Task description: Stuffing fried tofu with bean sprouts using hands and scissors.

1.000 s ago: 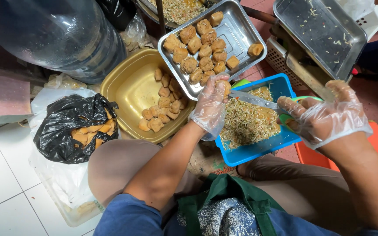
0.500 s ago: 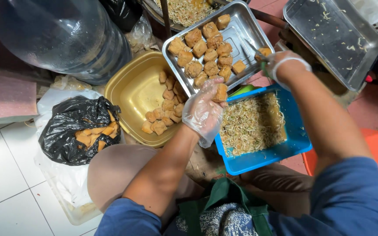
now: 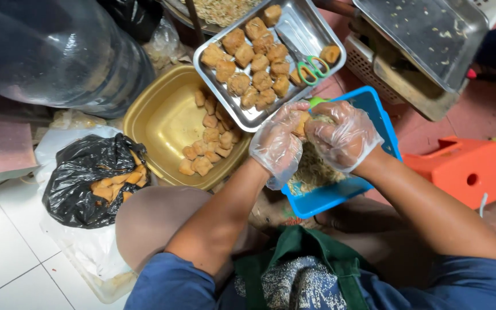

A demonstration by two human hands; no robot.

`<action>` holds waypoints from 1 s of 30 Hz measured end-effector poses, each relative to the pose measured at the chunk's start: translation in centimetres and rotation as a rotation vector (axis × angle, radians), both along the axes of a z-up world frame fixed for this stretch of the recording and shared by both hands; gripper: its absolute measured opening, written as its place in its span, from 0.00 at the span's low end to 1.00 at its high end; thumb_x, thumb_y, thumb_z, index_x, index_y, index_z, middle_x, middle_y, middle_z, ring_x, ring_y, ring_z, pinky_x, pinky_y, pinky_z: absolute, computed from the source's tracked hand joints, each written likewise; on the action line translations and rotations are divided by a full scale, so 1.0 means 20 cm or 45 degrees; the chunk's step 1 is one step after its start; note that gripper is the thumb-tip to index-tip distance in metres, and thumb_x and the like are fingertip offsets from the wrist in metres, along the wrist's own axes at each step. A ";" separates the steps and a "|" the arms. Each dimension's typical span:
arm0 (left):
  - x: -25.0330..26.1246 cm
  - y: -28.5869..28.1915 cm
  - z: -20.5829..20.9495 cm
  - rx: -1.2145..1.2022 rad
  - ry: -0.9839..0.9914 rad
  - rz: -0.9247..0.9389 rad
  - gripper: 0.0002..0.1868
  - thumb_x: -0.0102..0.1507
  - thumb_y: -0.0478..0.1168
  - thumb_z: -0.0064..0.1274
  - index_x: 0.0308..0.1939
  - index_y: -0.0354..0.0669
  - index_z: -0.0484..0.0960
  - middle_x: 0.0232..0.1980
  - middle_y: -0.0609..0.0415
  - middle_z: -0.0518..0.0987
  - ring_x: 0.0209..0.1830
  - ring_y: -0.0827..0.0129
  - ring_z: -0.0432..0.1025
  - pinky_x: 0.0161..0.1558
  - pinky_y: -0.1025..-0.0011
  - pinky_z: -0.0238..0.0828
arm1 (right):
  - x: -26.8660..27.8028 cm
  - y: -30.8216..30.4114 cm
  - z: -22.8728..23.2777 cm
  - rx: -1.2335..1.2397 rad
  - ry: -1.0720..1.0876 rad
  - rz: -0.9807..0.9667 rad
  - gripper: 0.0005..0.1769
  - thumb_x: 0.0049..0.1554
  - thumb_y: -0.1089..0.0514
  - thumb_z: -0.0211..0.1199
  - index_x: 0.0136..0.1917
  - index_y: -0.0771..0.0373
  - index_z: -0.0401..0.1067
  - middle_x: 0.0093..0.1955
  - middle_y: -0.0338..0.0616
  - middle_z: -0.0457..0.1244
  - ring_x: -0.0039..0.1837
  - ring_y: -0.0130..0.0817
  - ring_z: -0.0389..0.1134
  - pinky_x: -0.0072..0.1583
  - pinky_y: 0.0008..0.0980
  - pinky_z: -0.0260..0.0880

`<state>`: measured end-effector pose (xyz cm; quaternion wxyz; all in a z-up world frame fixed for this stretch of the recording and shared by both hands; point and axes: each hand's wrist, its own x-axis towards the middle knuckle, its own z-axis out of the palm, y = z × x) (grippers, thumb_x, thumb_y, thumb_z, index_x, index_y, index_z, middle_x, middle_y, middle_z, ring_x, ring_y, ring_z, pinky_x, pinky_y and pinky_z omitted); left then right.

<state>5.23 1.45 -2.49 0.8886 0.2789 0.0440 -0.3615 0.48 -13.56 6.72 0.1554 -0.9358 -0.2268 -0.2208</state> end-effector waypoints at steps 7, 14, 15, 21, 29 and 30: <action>-0.25 -0.15 -0.06 0.235 -0.299 -0.107 0.13 0.67 0.39 0.55 0.55 0.47 0.82 0.39 0.50 0.79 0.34 0.70 0.72 0.29 0.81 0.69 | -0.34 -0.04 -0.05 0.292 0.782 -0.651 0.16 0.58 0.46 0.63 0.58 0.49 0.76 0.70 0.47 0.62 0.65 0.55 0.64 0.64 0.52 0.66; -0.26 -0.23 -0.07 0.905 -0.710 -0.327 0.16 0.60 0.47 0.61 0.52 0.64 0.85 0.49 0.44 0.81 0.36 0.60 0.79 0.36 0.71 0.84 | -0.36 0.01 -0.11 0.704 0.929 -1.159 0.21 0.57 0.52 0.73 0.61 0.54 0.73 0.56 0.48 0.70 0.56 0.50 0.73 0.60 0.47 0.74; -0.24 -0.25 -0.14 0.909 -0.711 -0.328 0.16 0.60 0.47 0.61 0.52 0.64 0.85 0.49 0.44 0.81 0.36 0.60 0.79 0.36 0.71 0.84 | -0.35 0.03 -0.06 0.709 0.929 -1.157 0.21 0.57 0.52 0.73 0.61 0.54 0.73 0.56 0.48 0.70 0.56 0.50 0.73 0.60 0.47 0.74; -0.13 -0.13 -0.10 1.450 -0.900 -0.560 0.15 0.55 0.54 0.60 0.47 0.74 0.82 0.49 0.57 0.85 0.50 0.60 0.81 0.52 0.68 0.81 | -0.28 0.15 0.09 0.881 0.924 -0.890 0.14 0.59 0.63 0.68 0.58 0.65 0.74 0.57 0.57 0.66 0.53 0.48 0.74 0.53 0.41 0.78; -0.06 -0.09 -0.11 1.468 -1.132 -0.616 0.16 0.58 0.42 0.50 0.50 0.56 0.80 0.45 0.45 0.84 0.51 0.49 0.79 0.56 0.56 0.78 | -0.16 0.21 0.20 0.281 1.304 -0.794 0.22 0.68 0.42 0.52 0.62 0.58 0.76 0.67 0.53 0.62 0.68 0.49 0.65 0.69 0.46 0.68; -0.06 -0.09 -0.10 1.472 -1.125 -0.618 0.16 0.58 0.42 0.50 0.50 0.56 0.80 0.45 0.45 0.84 0.51 0.49 0.79 0.56 0.56 0.78 | -0.20 0.18 0.14 0.282 1.311 -0.790 0.22 0.68 0.42 0.52 0.62 0.58 0.76 0.67 0.53 0.62 0.68 0.49 0.65 0.69 0.46 0.68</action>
